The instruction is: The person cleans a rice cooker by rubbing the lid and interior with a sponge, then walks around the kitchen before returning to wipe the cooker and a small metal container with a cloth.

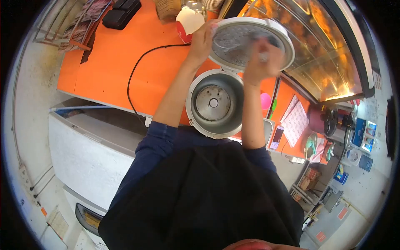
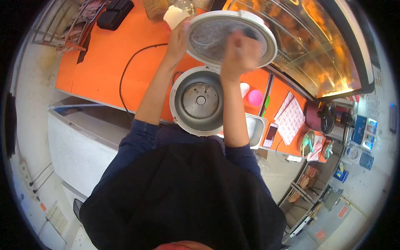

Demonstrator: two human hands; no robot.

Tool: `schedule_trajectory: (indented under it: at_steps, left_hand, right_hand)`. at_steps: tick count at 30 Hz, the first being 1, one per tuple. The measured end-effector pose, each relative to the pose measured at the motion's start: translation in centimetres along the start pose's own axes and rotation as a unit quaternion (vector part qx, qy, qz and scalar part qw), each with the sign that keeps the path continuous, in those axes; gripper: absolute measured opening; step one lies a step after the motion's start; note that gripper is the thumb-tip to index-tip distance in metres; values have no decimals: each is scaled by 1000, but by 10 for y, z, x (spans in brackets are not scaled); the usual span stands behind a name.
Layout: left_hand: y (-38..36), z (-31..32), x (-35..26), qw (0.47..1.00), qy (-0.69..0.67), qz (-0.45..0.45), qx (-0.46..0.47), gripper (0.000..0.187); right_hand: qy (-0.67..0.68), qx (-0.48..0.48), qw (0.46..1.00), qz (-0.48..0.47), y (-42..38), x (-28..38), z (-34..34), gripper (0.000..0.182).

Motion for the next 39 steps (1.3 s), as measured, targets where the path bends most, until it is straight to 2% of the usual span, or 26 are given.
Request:
schedule_trajectory:
  at_steps: [2,4,6,7,8,10,11,12,14,15,16,18,20,22,24,26,28,31,32,34,35,38,39]
  left_hand:
    - [3,4,0,1000,-24,-15,-6,42]
    - [5,4,0,1000,12,7,5,42]
    - [0,2,2,1000,14,-5,-6,42]
    - [2,2,2,1000,15,-12,-7,42]
    - [4,2,1,1000,16,-13,0,42]
    - [3,1,3,999,-25,-21,-2,42]
    - [4,3,4,999,-26,-19,-5,42]
    - [4,5,4,1000,-6,-13,-3,42]
    - [1,7,4,1000,18,-9,-1,42]
    - [1,7,5,1000,-2,-8,-4,43]
    - [2,7,6,1000,-23,-7,-5,44]
    - [0,9,8,1000,-12,-17,6,44]
    - [4,8,5,1000,3,-15,5,44]
    - [2,11,2,1000,19,2,-2,44]
    - [2,7,5,1000,5,-7,2,44]
    - [3,7,7,1000,-13,-14,7,44]
    - [1,7,5,1000,-10,-20,0,45]
    - [4,9,-1,1000,12,22,6,45]
    - [4,7,0,1000,14,20,9,45]
    - [3,7,1,1000,-4,-15,5,44]
    - [1,8,0,1000,-9,-18,11,44]
    - [3,9,2,999,-35,-20,8,43]
    - [4,10,2,1000,-18,-5,7,43]
  right_hand:
    - [87,105,973,-189,-21,26,19,11]
    - [85,97,978,-167,-8,24,19,13]
    - [58,0,995,86,-3,-8,5,15]
    - [4,8,1000,-4,-9,6,8,15]
    - [1,5,1000,1,-13,8,11,15]
    - [86,71,983,-145,-20,33,21,14]
    - [60,85,990,-99,-13,24,18,14]
    - [64,86,989,-102,-12,25,19,14]
    - [34,-7,997,63,-11,4,6,13]
    - [16,4,1000,-5,-15,14,8,13]
    - [15,0,1000,-2,-17,13,11,13]
    - [87,80,978,-175,-25,35,20,14]
    - [91,91,980,-152,-8,23,14,13]
    - [66,-13,992,105,7,-15,-3,14]
    - [37,-23,995,91,-2,-19,2,15]
    - [55,58,980,-181,-21,22,21,13]
    - [100,88,980,-149,-32,19,17,13]
    - [24,16,998,63,-6,-17,0,13]
    - [23,15,997,67,0,-14,5,13]
    - [52,-1,997,-60,7,6,7,14]
    - [41,62,990,-118,-5,22,16,14]
    - [92,97,989,-69,-31,17,19,15]
    - [47,70,995,-47,-21,6,14,16]
Point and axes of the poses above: each hand's wrist, its own y-axis towards the middle knuckle, its own z-axis out of the palm, x = y × z, the point moved 7 cm from there along y, towards the middle knuckle, and after that the axes turned 10 degrees about -y, right-handed, at the moved point
